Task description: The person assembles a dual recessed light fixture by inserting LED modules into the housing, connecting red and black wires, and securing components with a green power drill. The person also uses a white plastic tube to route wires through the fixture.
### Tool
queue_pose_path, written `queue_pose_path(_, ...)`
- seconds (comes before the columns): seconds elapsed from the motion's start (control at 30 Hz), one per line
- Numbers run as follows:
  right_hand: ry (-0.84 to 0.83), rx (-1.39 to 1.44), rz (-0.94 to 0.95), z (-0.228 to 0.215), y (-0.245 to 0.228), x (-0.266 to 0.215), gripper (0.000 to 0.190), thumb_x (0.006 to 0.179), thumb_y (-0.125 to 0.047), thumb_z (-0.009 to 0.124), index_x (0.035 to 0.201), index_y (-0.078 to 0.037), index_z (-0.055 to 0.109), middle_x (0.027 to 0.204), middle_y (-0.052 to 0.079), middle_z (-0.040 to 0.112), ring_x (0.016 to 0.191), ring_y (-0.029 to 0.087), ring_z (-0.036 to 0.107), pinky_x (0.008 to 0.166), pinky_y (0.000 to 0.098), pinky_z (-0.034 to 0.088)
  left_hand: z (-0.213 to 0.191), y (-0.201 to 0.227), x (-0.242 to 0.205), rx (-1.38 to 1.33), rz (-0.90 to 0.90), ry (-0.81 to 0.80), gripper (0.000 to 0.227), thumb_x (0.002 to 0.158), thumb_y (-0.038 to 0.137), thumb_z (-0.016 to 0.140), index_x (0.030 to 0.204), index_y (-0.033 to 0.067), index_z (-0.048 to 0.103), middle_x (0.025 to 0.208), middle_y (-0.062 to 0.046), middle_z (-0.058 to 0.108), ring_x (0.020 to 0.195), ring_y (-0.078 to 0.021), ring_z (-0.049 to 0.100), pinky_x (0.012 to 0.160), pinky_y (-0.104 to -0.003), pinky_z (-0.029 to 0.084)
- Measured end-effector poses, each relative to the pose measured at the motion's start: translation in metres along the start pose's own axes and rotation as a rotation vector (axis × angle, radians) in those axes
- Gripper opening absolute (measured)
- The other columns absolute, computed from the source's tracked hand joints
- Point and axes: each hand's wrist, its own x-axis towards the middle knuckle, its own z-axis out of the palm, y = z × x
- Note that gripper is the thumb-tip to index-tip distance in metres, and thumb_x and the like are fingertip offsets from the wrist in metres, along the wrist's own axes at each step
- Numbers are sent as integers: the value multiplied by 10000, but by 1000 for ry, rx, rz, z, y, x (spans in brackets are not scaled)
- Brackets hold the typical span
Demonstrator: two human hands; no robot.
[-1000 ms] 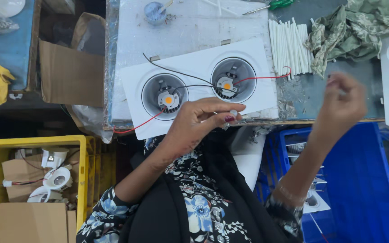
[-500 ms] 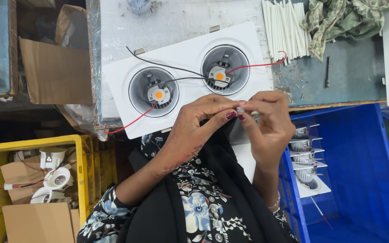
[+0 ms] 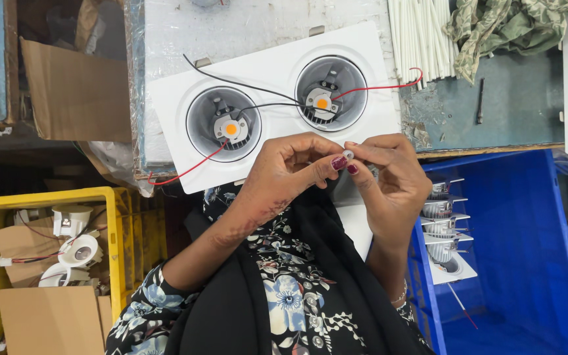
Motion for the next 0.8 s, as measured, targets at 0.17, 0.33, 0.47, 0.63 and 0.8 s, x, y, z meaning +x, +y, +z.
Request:
queue_pose_path(0.17, -46, 74, 83, -6, -2, 5, 214, 979, -22, 754, 1174, 57, 714, 1117, 97, 635, 966, 121, 624, 856, 224, 501, -1, 2, 0, 13, -4, -22, 322, 979, 257, 718, 1130, -28, 736, 948, -34, 741, 861, -74, 687, 741, -230, 561)
queue_pose_path(0.33, -55, 217, 97, -11, 13, 3, 166, 1005, -19, 752, 1134, 65, 690, 1100, 103, 630, 916, 114, 629, 828, 220, 520, 0, 7, -2, 229, 70, 9, 249, 1001, 240, 709, 1138, 39, 764, 1024, -63, 745, 902, -108, 696, 756, -252, 567)
queue_pose_path(0.47, 138, 296, 55, -38, 44, 18, 147, 1004, -43, 714, 1113, 44, 669, 1071, 153, 703, 825, 153, 678, 740, 254, 578, -2, 8, 1, 861, 380, 196, 426, 895, 235, 789, 1281, 89, 685, 1355, -156, 599, 1220, -306, 564, 1002, -431, 449)
queue_pose_path(0.63, 309, 427, 86, -88, 103, 57, 185, 1037, 43, 729, 1183, 22, 619, 1104, 135, 684, 980, 172, 686, 859, 279, 572, 0, -4, 10, 1275, 457, 274, 516, 743, 188, 819, 1244, 191, 694, 1549, -183, 415, 1471, -360, 349, 1185, -549, 234)
queue_pose_path(0.8, 177, 505, 271, -88, 155, 69, 148, 1018, 17, 688, 1159, 27, 645, 1070, 116, 709, 951, 160, 704, 863, 278, 592, -9, -12, 12, 1268, 501, 236, 496, 694, 134, 810, 1178, 196, 720, 1523, -151, 459, 1490, -351, 334, 1187, -564, 230)
